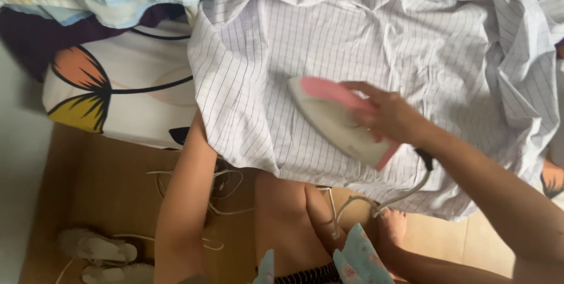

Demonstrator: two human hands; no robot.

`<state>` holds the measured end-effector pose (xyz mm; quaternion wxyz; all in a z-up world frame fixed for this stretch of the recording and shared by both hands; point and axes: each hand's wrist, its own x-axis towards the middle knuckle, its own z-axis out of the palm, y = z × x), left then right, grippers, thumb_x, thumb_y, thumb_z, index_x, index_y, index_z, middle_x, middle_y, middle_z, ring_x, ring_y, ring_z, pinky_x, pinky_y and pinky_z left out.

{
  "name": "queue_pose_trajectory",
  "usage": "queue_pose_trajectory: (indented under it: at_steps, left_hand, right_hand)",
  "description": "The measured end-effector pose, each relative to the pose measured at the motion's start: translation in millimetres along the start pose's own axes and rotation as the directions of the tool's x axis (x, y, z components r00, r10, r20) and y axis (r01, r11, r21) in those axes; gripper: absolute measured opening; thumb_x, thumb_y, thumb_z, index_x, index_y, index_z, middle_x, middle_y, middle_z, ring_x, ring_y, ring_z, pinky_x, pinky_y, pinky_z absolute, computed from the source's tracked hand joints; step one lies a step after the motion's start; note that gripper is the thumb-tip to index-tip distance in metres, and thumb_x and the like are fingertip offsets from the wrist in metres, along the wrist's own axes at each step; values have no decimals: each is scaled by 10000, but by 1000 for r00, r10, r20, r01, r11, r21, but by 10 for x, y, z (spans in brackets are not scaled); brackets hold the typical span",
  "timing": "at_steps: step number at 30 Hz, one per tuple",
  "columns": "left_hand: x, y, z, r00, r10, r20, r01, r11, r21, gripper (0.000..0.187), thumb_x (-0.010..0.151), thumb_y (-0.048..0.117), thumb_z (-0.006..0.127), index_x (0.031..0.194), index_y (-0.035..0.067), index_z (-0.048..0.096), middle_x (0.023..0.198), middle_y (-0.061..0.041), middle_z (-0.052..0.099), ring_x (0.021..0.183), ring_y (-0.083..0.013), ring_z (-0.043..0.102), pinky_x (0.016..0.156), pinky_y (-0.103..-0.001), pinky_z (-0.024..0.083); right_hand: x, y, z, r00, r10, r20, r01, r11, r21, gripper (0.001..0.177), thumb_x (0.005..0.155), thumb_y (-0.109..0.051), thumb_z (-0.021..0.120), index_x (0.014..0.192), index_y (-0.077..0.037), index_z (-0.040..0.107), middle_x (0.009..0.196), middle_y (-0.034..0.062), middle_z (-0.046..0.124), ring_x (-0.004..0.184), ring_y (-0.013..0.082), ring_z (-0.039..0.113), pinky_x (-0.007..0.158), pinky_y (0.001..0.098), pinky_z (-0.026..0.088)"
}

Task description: Ironing a white striped shirt using a bed as the surface.

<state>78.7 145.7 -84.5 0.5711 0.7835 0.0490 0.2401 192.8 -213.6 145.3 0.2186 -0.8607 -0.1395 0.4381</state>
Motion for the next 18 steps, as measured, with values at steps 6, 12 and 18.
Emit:
queue_pose_trajectory:
  at_steps: [6,12,18]
  left_hand:
    - [86,106,256,998,-63,-1,63,988,143,439,1151,184,471,1492,-91,440,1435,-245,517,1276,-305,538,1029,-409,496]
    - [234,300,-614,874,-466,-137,398,849,-347,412,1089,240,514,1408,-12,584,1302,-168,674,1143,-264,660,951,-404,568]
    - [144,1471,-1111,858,-456,-237,232,755,-614,466,962,61,607,1426,92,594,1347,-118,654,1208,-255,681,1012,-402,619]
  right_hand:
    - [-15,691,-273,984,-8,-176,44,979,200,637,908,-255,649,1522,-213,486,772,129,692,493,161,576,507,356,521]
    - [-10,576,-335,994,-104,41,93,974,207,705,812,-304,735,1468,-181,509,843,102,738,561,138,622,530,310,538]
    - [426,-63,-50,939,-318,129,273,920,282,677,837,-297,700,1482,-204,518,962,97,773,662,107,662,628,284,568]
